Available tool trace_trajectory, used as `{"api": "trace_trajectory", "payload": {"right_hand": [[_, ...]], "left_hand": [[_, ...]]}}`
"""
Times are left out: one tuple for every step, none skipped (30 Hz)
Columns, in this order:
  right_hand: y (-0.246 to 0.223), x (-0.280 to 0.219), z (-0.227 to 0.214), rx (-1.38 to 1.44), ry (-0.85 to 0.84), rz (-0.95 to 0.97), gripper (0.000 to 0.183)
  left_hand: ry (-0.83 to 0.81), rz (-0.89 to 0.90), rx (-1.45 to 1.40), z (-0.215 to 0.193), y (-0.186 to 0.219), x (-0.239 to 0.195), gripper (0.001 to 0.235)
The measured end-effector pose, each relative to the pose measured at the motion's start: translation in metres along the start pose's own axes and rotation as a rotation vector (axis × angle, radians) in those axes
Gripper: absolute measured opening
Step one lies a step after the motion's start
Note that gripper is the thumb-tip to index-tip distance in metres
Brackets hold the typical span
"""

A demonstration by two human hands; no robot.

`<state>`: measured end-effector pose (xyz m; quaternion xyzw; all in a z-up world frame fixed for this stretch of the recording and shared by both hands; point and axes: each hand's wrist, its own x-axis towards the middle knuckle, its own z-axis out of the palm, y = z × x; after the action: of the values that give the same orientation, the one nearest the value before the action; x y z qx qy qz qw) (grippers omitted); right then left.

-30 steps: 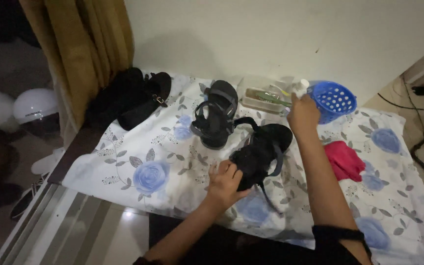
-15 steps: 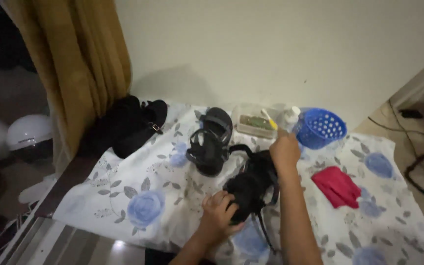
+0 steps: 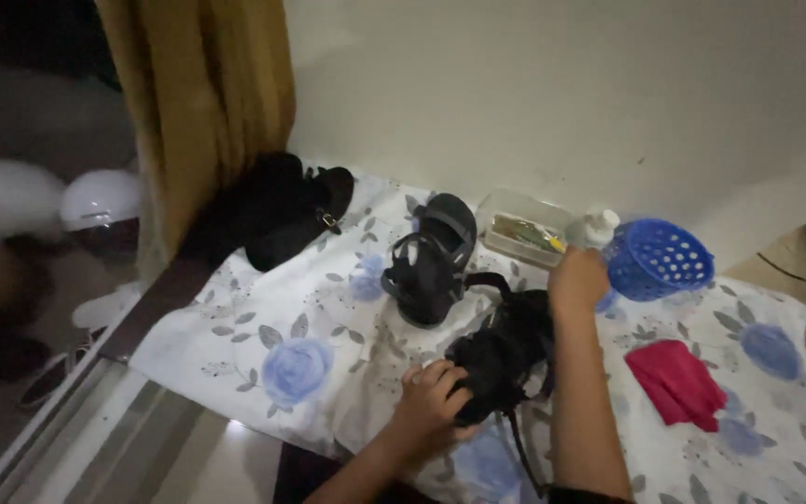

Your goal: The person scrubs a black sandal with a toothbrush, focusing on the straps and upper surface. They reposition the sandal to access different areas and continue scrubbing throughout the clip.

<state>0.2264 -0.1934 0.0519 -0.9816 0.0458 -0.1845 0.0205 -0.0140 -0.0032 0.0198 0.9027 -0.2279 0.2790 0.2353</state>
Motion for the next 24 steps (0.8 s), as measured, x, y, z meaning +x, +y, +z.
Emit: {"api": "trace_trajectory", "payload": {"right_hand": [[-0.002,0.004,-0.002,0.007,-0.004,0.004,0.022],[-0.003,0.008,-0.004,-0.023,-0.119,0.030,0.025],[-0.004,0.014,-0.007,-0.054,-0.230,0.055,0.028],[-0.004,0.015,-0.004,-0.049,-0.231,0.057,0.028],[-0.001,0.016,-0.003,-0.046,-0.241,0.040,0.028],[0.001,0.018,-0.002,-0.042,-0.250,0.022,0.029],[0.004,0.013,-0.013,-0.046,-0.245,0.025,0.029],[0.007,0.008,-0.025,0.030,-0.241,0.058,0.030],[0.008,0.000,-0.035,0.107,-0.241,0.087,0.032],[0.013,-0.004,-0.039,0.103,-0.242,0.086,0.032],[0.019,-0.015,-0.041,0.125,-0.193,0.020,0.044],[0.025,-0.026,-0.043,0.147,-0.143,-0.044,0.059],[0.021,-0.037,-0.052,0.151,-0.145,-0.031,0.059],[0.017,-0.048,-0.062,0.177,-0.102,-0.018,0.052],[0.016,-0.061,-0.072,0.195,-0.063,-0.009,0.047],[0.017,-0.062,-0.065,0.189,-0.068,-0.002,0.047],[0.017,-0.062,-0.059,0.210,-0.087,-0.024,0.050],[0.017,-0.061,-0.053,0.230,-0.107,-0.046,0.055],[0.019,-0.060,-0.041,0.228,-0.112,-0.040,0.055],[0.022,-0.059,-0.029,0.177,-0.041,-0.045,0.051],[0.023,-0.055,-0.017,0.127,0.034,-0.051,0.049],[0.027,-0.056,-0.011,0.125,0.034,-0.048,0.049],[0.031,-0.055,-0.004,0.136,0.031,-0.035,0.046],[0.035,-0.054,0.002,0.147,0.027,-0.022,0.043]], "left_hand": [[-0.007,0.002,0.004,0.000,-0.001,0.000,0.046],[-0.001,0.018,0.043,0.000,-0.001,0.000,0.047],[0.009,0.035,0.081,0.001,-0.002,0.001,0.049],[0.006,0.038,0.084,-0.003,-0.003,0.001,0.049],[-0.049,0.030,0.063,-0.005,-0.003,0.003,0.050],[-0.104,0.023,0.042,-0.008,-0.003,0.004,0.051],[-0.100,0.027,0.038,-0.011,-0.005,0.007,0.051],[-0.080,0.079,0.027,-0.014,-0.007,0.011,0.055],[-0.063,0.125,0.016,-0.018,-0.008,0.011,0.060],[-0.062,0.123,0.013,-0.009,-0.012,0.017,0.060],[0.049,0.134,-0.006,-0.003,-0.014,0.019,0.054],[0.161,0.145,-0.025,0.004,-0.015,0.020,0.056],[0.151,0.154,-0.029,0.003,-0.014,0.029,0.056],[0.190,0.107,0.007,0.002,-0.013,0.038,0.042],[0.231,0.050,0.038,0.005,-0.007,0.044,0.030],[0.225,0.051,0.029,0.009,-0.009,0.050,0.030],[0.119,-0.044,0.067,0.014,-0.011,0.057,0.027],[0.012,-0.138,0.104,0.018,-0.013,0.065,0.025],[0.005,-0.137,0.099,0.007,-0.005,0.074,0.025],[-0.132,-0.246,0.081,-0.004,0.002,0.083,0.029],[-0.265,-0.353,0.066,-0.016,0.008,0.093,0.033],[-0.266,-0.351,0.063,-0.015,0.009,0.094,0.033],[-0.316,-0.403,0.099,-0.013,0.011,0.096,0.036],[-0.365,-0.455,0.135,-0.011,0.012,0.097,0.040]]}}
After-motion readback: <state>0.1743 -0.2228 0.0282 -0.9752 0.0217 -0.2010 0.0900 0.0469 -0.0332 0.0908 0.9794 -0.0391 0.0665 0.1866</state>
